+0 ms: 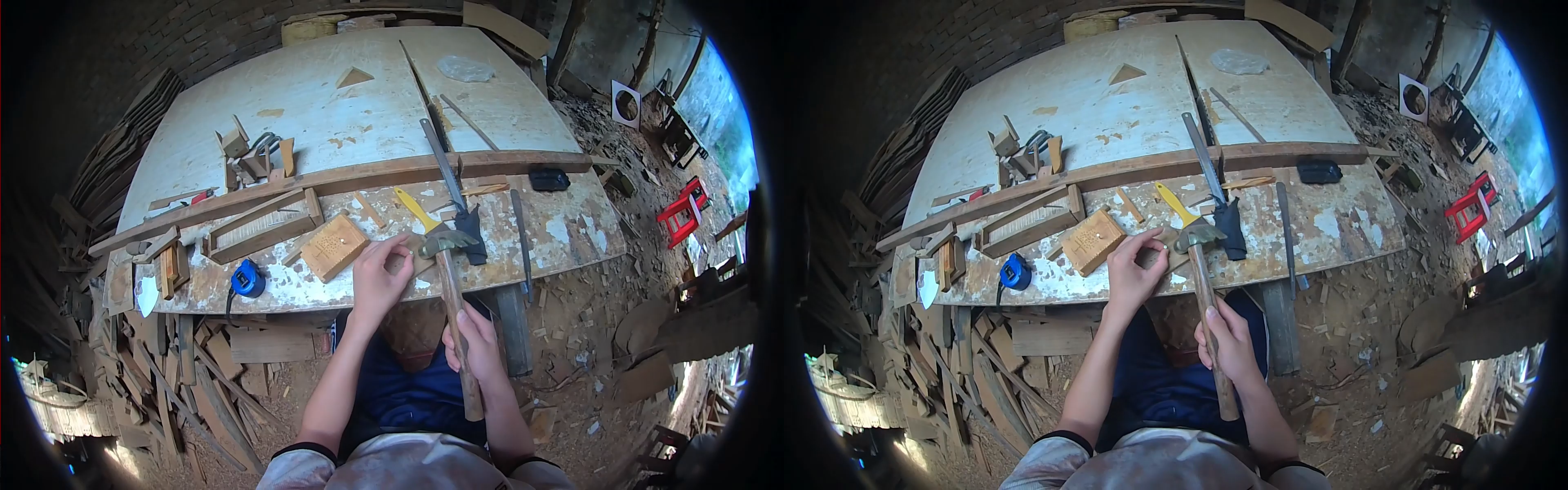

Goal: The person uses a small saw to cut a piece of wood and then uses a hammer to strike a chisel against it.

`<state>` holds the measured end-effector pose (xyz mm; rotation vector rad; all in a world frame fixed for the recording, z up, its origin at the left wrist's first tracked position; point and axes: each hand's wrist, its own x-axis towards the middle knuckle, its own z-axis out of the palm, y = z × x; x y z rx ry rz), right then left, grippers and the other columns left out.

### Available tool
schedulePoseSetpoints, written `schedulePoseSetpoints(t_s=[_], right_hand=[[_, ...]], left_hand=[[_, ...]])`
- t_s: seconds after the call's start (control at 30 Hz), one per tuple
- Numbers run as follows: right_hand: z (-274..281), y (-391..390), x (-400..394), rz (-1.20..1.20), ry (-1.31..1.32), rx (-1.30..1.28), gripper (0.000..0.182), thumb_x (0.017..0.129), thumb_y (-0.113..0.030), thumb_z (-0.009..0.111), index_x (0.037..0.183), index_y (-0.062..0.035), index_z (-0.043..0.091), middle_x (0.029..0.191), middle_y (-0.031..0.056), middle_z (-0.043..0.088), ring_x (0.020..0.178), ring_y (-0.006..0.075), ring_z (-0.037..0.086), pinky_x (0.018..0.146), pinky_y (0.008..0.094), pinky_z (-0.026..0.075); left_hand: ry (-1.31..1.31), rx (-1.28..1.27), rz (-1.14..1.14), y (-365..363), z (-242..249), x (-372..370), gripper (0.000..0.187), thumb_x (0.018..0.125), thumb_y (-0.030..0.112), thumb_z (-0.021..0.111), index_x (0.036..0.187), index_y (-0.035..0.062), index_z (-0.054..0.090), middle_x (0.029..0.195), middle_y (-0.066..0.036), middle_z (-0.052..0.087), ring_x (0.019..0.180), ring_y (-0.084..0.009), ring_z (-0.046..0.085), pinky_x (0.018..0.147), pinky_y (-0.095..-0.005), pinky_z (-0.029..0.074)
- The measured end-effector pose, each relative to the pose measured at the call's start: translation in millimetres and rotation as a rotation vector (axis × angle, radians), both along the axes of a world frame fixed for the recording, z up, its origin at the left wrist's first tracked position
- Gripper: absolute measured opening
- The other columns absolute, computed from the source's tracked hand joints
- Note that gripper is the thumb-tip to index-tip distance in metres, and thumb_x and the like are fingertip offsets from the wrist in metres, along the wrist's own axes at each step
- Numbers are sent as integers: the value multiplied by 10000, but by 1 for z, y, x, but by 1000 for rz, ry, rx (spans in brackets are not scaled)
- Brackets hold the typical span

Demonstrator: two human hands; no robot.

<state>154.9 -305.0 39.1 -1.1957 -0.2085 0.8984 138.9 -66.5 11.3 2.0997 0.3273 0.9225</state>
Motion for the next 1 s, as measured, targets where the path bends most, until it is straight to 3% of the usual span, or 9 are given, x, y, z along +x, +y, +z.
schedulePoseSetpoints(t_s=[0.07,0.23,0.33,0.43,0.53,1.0], right_hand=[[17,0,1,-7,-42,-31,393,1225,-298,463,1490,-23,558,778,52,572,476,96,517,431,248,421],[36,-3,-1,31,-85,86,445,1223,-275,473,1584,-20,515,785,51,572,501,88,516,446,240,428],[34,0,2,62,-101,54,497,1216,-253,492,1659,-29,464,792,45,571,516,81,508,456,235,434],[36,4,2,76,-101,-20,527,1211,-241,509,1692,-36,439,798,38,569,528,76,498,464,234,439],[34,3,-1,80,-99,-20,523,1211,-247,516,1684,-36,451,801,37,570,531,72,494,467,234,443],[32,7,-1,62,-100,-10,508,1211,-240,511,1666,-19,462,793,39,576,520,70,499,463,232,439]], left_hand=[[7,-4,-2,-1,1,1,389,873,35,822,1260,40,792,962,-91,817,949,-306,775,909,-413,609],[-14,27,11,2,-4,1,441,878,38,837,1314,71,785,939,-61,827,901,-233,783,886,-368,608],[1,3,9,1,-3,0,455,875,32,838,1324,71,780,938,-62,826,906,-234,788,889,-367,609],[1,-21,0,0,-1,0,419,878,44,825,1294,58,780,949,-82,815,935,-300,781,893,-414,613],[-3,-27,3,1,-3,0,468,870,30,838,1332,69,776,940,-78,819,912,-232,801,898,-363,610],[20,-46,7,2,-3,0,494,867,44,840,1353,62,756,938,-72,820,945,-232,807,942,-365,606]])
